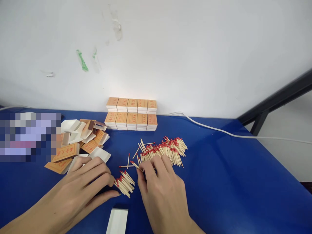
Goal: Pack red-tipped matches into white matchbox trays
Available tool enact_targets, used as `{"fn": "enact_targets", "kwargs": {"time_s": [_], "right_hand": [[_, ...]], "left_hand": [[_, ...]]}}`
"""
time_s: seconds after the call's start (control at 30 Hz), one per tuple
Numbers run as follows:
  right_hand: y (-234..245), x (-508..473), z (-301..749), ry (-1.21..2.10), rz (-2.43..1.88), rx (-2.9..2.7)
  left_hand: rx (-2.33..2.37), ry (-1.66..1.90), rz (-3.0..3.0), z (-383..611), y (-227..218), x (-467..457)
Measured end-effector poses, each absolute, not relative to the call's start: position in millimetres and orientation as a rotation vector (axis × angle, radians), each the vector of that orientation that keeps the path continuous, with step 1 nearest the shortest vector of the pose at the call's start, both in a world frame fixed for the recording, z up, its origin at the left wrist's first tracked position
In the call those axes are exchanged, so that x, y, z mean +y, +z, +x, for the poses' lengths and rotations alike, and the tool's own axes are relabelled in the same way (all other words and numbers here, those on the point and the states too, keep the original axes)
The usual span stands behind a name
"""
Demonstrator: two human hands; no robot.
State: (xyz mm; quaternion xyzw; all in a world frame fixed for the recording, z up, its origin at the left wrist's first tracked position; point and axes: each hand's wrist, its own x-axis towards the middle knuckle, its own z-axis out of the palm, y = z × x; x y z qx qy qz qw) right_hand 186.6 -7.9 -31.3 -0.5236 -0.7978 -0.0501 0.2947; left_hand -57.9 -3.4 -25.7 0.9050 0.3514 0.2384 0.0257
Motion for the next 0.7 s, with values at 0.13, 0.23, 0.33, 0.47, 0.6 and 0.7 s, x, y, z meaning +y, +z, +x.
{"fn": "enact_targets", "kwargs": {"time_s": [0.13,0.23,0.33,0.47,0.6,0.7], "right_hand": [[-30.7,-9.4,187.8,-0.085,-1.398,-2.122],[-31.0,-11.2,187.2,-0.049,-1.378,-2.114],[-31.6,-13.0,186.1,0.018,-1.365,-2.117],[-31.4,-13.9,186.0,0.103,-1.376,-2.129],[-29.7,-12.4,187.5,0.139,-1.368,-2.121],[-29.7,-10.8,188.5,0.122,-1.362,-2.119]], "left_hand": [[1.136,0.706,2.761,-60.2,-23.0,-2.7],[1.139,0.729,2.73,-60.2,-20.8,-2.5],[1.133,0.733,2.713,-59.3,-19.9,-2.4],[1.159,0.709,2.722,-59.2,-19.3,-2.3],[1.213,0.744,2.783,-61.2,-18.6,-3.0],[1.203,0.765,2.77,-62.8,-19.1,-4.2]]}}
